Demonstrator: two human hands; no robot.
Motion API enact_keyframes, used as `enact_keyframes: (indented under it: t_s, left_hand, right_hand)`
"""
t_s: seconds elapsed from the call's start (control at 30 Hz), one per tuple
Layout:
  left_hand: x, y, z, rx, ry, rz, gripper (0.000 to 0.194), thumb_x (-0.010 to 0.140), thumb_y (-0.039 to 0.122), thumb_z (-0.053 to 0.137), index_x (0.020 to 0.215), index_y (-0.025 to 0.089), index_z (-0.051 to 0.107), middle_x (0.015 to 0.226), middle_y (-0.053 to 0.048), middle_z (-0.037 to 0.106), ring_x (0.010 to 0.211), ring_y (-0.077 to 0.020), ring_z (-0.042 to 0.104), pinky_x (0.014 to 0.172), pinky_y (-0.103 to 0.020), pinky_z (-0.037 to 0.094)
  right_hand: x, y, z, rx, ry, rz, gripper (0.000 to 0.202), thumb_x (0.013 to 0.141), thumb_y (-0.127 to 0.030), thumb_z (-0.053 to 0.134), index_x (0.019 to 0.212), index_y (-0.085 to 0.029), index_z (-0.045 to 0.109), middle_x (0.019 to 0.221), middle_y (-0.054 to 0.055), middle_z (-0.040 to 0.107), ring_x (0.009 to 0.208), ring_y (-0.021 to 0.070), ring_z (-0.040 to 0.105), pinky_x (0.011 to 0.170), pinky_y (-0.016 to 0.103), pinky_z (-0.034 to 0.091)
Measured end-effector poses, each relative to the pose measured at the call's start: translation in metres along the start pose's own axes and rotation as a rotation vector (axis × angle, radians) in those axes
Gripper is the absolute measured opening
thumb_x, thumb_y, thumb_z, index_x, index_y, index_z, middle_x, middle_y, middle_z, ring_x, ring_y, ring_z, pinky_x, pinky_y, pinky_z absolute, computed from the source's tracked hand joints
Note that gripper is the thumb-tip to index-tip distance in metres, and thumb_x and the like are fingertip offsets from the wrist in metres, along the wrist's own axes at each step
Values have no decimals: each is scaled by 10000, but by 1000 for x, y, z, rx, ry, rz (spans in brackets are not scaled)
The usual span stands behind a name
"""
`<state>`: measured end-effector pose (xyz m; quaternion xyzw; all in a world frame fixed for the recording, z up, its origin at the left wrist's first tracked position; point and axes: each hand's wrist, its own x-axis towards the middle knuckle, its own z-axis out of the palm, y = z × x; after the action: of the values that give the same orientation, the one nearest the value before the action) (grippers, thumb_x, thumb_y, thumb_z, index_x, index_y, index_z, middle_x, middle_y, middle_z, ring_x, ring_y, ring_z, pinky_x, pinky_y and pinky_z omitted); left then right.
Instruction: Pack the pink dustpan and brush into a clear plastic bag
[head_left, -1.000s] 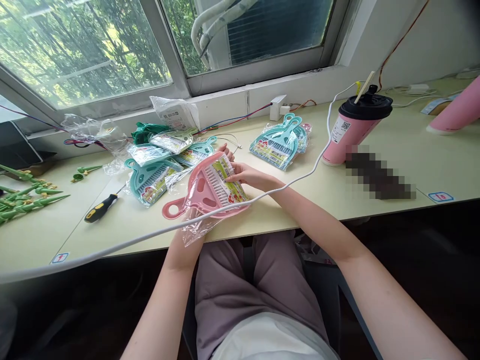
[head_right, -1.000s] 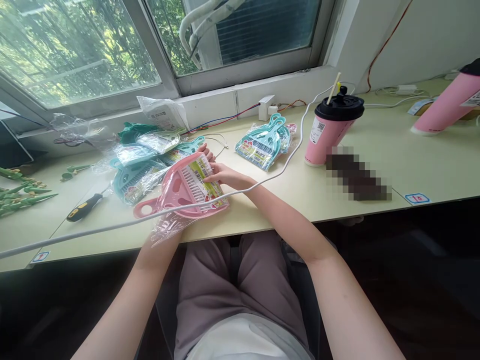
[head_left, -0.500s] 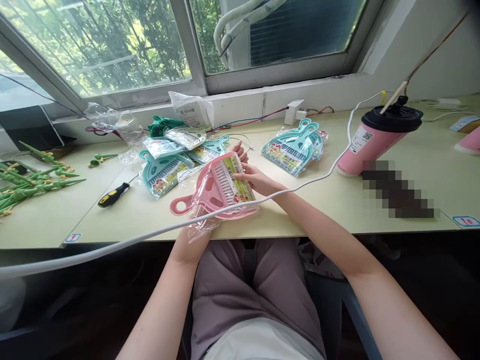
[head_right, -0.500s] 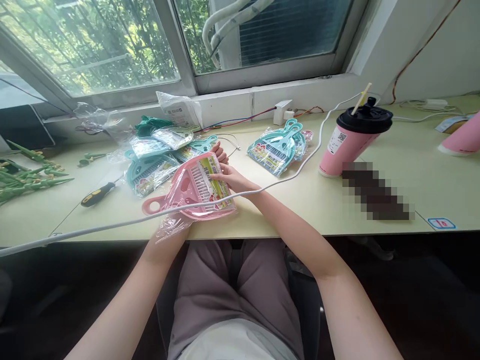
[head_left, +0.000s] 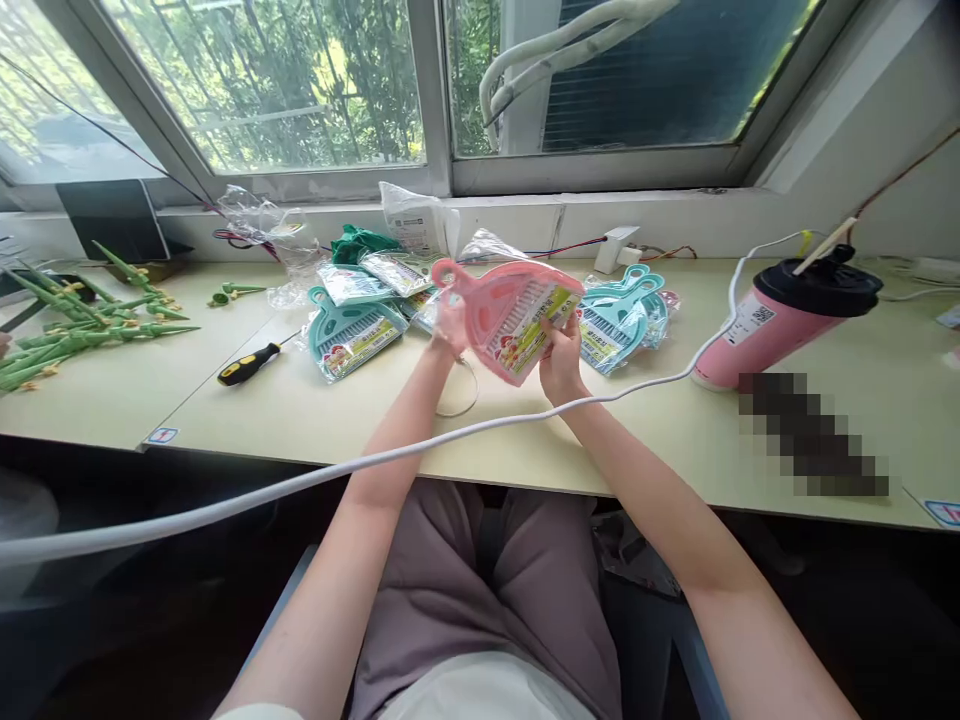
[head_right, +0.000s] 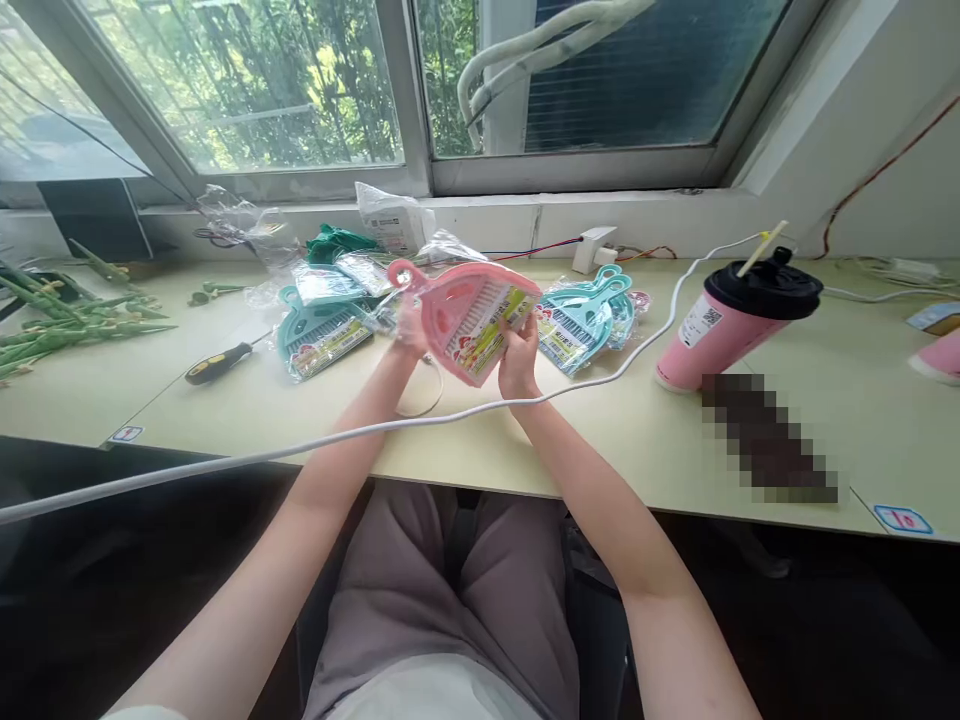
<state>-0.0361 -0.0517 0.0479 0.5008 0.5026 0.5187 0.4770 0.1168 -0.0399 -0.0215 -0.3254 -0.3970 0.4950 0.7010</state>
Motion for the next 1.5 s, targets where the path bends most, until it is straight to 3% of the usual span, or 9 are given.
enact_keyframes:
  t_s: [0.13, 0.33, 0.47, 0.6, 0.83, 1.07, 1.27, 1.4, 1.5]
  left_hand:
    - [40, -16, 1, -552, -204, -31, 710, 931, 641, 501, 1480, 195, 437, 1305, -131, 690, 1297, -289, 602, 1034, -447, 517]
    - [55, -43, 18, -564, -5, -93, 814, 853, 206, 725, 1549, 296, 314, 1263, -55, 713, 1141, -208, 696, 990, -348, 535]
    - [50, -43, 19, -637, -175, -78, 743, 886, 126, 631, 1552, 270, 335, 1286, -59, 710, 1125, -182, 705, 1023, -354, 530]
    - [41, -33, 13, -653, -396, 23, 793, 895, 117, 628, 1586, 293, 281, 1345, -80, 679, 1202, -200, 671, 1071, -389, 509]
    - [35, -34, 37, -529, -285, 6, 1069, 807, 148, 765, 1624, 323, 99, 1386, -98, 653, 1361, -283, 555, 1149, -516, 429]
    - [27, -48, 56, -401, -472, 193, 976, 799, 257, 768, 1600, 334, 217, 1446, -48, 607, 1391, -304, 518, 1188, -549, 393]
    - [32, -57, 62, -291, -461, 276, 958, 723, 406, 835, 1538, 271, 349, 1440, -110, 594, 1374, -349, 525, 1152, -553, 437]
    - [41, -61, 62, -227, -423, 418, 1048, 673, 429, 855, 1555, 279, 307, 1521, -112, 508, 1431, -343, 455, 1173, -519, 421]
    - [47, -62, 63, -156, -439, 499, 1062, 674, 452, 850, 1561, 293, 288, 1540, -107, 475, 1434, -330, 452, 1166, -509, 434]
  right_hand:
    - [19, 12, -19, -35, 215, -33, 440, 739, -410, 592, 1158, -280, 564, 1215, 53, 671, 1143, 207, 628, 921, 376, 563]
    - [25, 20, -20, -59, 226, -58, 459, 716, -462, 579, 1134, -272, 577, 1168, 68, 682, 1108, 222, 637, 909, 410, 563]
    - [21, 11, -16, -89, 224, -35, 356, 778, -478, 581, 1064, -268, 596, 1082, 89, 706, 1141, 257, 634, 934, 432, 560]
    - [19, 0, -13, -54, 275, -10, 315, 870, -456, 526, 1087, -236, 588, 1111, 117, 706, 1164, 261, 634, 979, 425, 547]
    - [20, -10, -12, 12, 254, -60, 452, 889, -501, 484, 1237, -229, 584, 1262, 109, 668, 1225, 229, 627, 1039, 425, 538]
    - [28, -11, -18, 345, 413, -38, 326, 920, -262, 492, 1234, -226, 569, 1182, 45, 722, 1088, 156, 680, 1021, 366, 559]
    - [34, -12, -24, 331, 332, -69, 307, 884, -223, 533, 1187, -255, 569, 1217, 24, 712, 1080, 153, 701, 1048, 399, 553]
    - [34, -19, -22, 315, 252, -23, 362, 814, -113, 586, 1148, -251, 572, 1177, 0, 724, 1089, 135, 692, 1079, 369, 525]
    - [37, -24, -24, 288, 169, -26, 285, 853, -160, 601, 1125, -240, 571, 1111, -9, 741, 1090, 130, 674, 1078, 372, 514]
